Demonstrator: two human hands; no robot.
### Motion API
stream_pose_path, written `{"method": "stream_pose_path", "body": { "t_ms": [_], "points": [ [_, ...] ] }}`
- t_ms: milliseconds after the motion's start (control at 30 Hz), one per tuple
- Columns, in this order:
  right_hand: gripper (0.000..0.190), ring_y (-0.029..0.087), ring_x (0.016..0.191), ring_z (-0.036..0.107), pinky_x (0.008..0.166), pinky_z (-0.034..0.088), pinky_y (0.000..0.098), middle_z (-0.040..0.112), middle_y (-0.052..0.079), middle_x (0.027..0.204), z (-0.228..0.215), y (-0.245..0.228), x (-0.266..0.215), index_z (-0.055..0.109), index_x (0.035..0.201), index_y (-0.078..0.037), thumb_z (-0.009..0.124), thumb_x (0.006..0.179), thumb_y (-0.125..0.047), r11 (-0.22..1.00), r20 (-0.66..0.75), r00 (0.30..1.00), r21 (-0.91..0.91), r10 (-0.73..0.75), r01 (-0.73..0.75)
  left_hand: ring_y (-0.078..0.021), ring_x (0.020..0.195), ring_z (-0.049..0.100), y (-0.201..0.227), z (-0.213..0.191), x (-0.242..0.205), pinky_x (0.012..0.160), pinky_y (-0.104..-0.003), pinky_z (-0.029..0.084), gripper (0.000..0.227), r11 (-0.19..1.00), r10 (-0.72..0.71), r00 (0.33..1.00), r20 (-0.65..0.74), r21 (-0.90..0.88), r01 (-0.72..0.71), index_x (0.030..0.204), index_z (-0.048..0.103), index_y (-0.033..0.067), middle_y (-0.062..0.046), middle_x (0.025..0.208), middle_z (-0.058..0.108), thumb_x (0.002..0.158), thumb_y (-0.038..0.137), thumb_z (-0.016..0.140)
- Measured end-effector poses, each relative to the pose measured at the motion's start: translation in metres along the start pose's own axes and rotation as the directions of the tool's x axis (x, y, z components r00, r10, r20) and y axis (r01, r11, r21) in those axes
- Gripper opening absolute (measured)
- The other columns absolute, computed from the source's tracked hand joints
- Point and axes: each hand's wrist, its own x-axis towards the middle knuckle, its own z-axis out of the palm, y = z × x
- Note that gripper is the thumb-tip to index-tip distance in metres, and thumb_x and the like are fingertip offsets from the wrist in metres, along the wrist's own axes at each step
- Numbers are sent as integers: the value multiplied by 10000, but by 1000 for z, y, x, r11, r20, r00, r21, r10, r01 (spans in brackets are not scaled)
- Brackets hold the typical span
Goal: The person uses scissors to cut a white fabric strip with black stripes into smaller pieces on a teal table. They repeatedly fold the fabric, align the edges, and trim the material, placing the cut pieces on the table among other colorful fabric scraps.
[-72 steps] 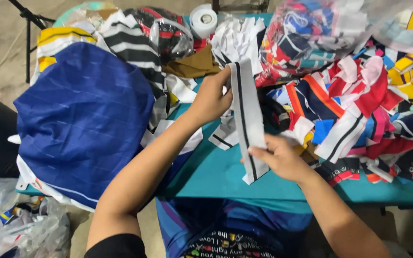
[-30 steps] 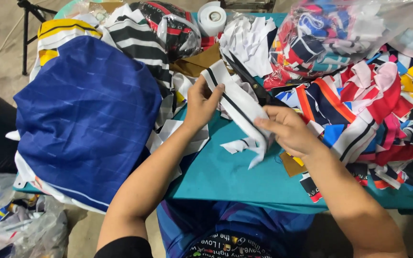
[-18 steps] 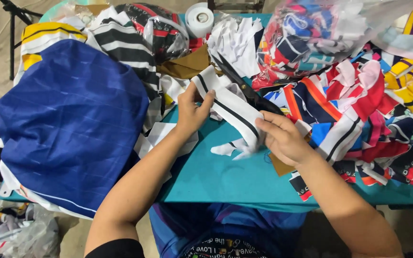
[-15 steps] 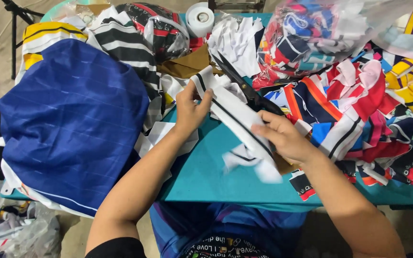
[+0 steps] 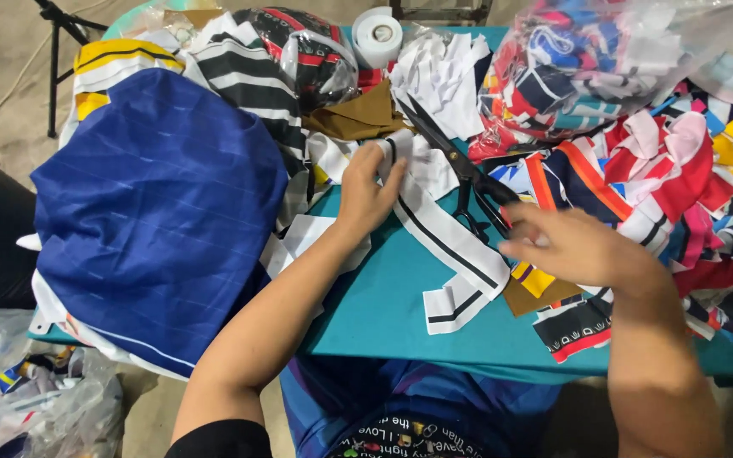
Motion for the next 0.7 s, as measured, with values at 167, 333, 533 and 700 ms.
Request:
{"method": "stream_pose_path", "body": {
  "t_ms": [167,333,533,700],
  "points": [
    [182,322,940,727,782,562,422,775,51,1002,9,19,58,558,1034,-177,604,860,-157,950,-669,702,-20,-245,312,-393,1130,562,-16,-14,4,940,-487,497,215,965,-149,989,-12,215,148,888,628,-11,-187,1194,581,910,172,738],
    [182,264,815,723,704,586,300,768,31,926,30,39,121,563,889,-118,586,821,49,724,-897,232,-129,-377,678,-419,1180,572,3,-23,10,934,-490,532,313,931,-221,975,-1,297,211,778,703,-8,-208,1251,562,911,264,781],
    [180,196,656,666,664,554,301,766,-84,864,45,53,154,673,959,-246,691,831,-121,802,-850,294,-220,-437,555,-394,1158,615,12,-28,16,905,-494,553,578,905,-305,949,77,332,264,645,724,88,-126,1207,690,1044,479,573],
    [170,241,699,700,675,558,326,768,-24,849,44,50,150,735,980,-212,715,844,-113,776,-844,287,-215,-453,593,-394,917,609,4,-40,27,788,-476,509,436,975,-54,970,-239,197,103,855,649,50,-169,859,627,1119,274,383]
  ]
}}
